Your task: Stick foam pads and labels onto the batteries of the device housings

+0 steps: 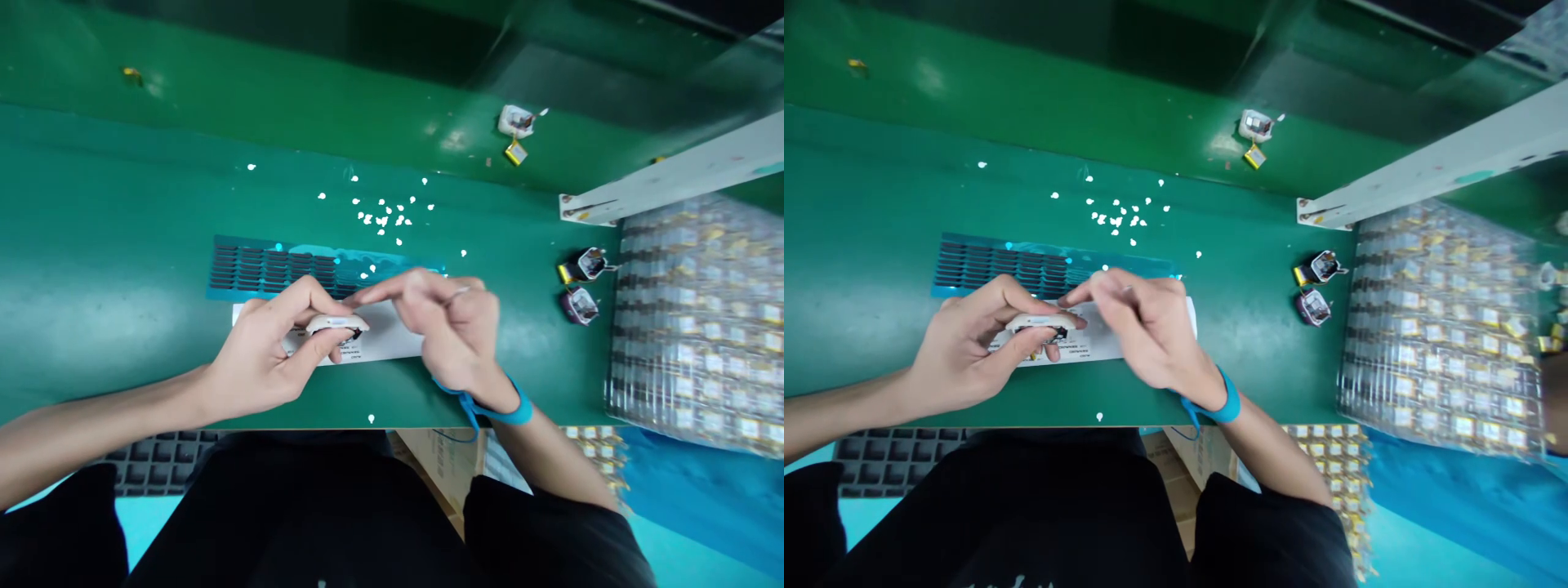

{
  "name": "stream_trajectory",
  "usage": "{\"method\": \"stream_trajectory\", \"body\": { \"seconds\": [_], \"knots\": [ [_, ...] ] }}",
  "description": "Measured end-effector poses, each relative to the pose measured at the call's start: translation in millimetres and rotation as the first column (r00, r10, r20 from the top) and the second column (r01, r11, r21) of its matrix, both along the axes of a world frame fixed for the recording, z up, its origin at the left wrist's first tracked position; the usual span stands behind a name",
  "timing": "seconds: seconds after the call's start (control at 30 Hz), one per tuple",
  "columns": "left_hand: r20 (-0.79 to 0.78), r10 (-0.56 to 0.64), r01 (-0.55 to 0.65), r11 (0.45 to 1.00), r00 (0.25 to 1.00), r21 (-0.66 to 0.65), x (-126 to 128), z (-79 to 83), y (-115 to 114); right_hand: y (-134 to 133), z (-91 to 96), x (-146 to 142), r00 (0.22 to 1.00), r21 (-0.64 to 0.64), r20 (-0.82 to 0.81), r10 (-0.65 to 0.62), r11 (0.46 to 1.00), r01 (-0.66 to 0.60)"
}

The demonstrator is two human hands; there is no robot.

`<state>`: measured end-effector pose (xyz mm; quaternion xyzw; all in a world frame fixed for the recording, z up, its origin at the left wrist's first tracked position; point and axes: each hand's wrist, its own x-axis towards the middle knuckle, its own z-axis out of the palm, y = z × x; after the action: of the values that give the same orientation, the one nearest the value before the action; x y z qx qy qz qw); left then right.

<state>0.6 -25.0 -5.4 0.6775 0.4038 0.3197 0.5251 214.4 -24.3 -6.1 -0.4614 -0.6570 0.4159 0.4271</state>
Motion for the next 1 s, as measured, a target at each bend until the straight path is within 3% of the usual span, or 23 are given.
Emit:
{"method": "stream_trajectory", "body": {
  "seconds": [0.1,0.17,0.2,0.27,0.33,0.4,0.6,0.77,1.0],
  "knots": [
    [-0.089,-0.035,0.044,0.995,0.995,0.091,-1.6,-0.7,2.2,8.5,3.1,13.4,0.985,0.081,-0.092,-0.149,0.984,0.157],
    [-0.141,-0.057,0.074,0.990,0.988,0.119,-1.9,-2.8,5.5,13.6,7.2,21.5,0.973,0.107,0.042,-0.225,0.970,0.220],
    [-0.170,-0.064,0.086,0.988,0.983,0.127,-1.7,-4.2,7.6,15.9,9.8,24.9,0.969,0.080,0.128,-0.210,0.976,0.201],
    [-0.223,-0.069,0.102,0.985,0.972,0.138,-1.2,-7.3,12.3,19.8,14.9,29.8,0.972,-0.058,0.231,-0.049,0.996,0.064],
    [-0.254,-0.071,0.111,0.983,0.965,0.144,-0.5,-10.1,16.8,23.1,18.7,32.0,0.965,-0.179,0.218,0.147,0.978,-0.108],
    [-0.263,-0.077,0.117,0.983,0.962,0.140,-0.1,-12.1,20.1,25.8,20.2,32.3,0.954,-0.231,0.170,0.247,0.951,-0.205],
    [-0.269,-0.073,0.115,0.983,0.960,0.143,0.0,-13.2,23.4,31.0,17.0,33.2,0.932,-0.366,0.128,0.338,0.890,-0.273],
    [-0.275,-0.074,0.115,0.984,0.959,0.136,0.6,-13.0,23.1,29.8,12.9,30.3,0.922,-0.369,0.126,0.365,0.880,-0.298],
    [-0.281,-0.080,0.122,0.983,0.956,0.138,1.1,-14.6,23.4,25.9,6.2,21.1,0.918,-0.512,-0.008,0.396,0.787,-0.344]
  ]
}}
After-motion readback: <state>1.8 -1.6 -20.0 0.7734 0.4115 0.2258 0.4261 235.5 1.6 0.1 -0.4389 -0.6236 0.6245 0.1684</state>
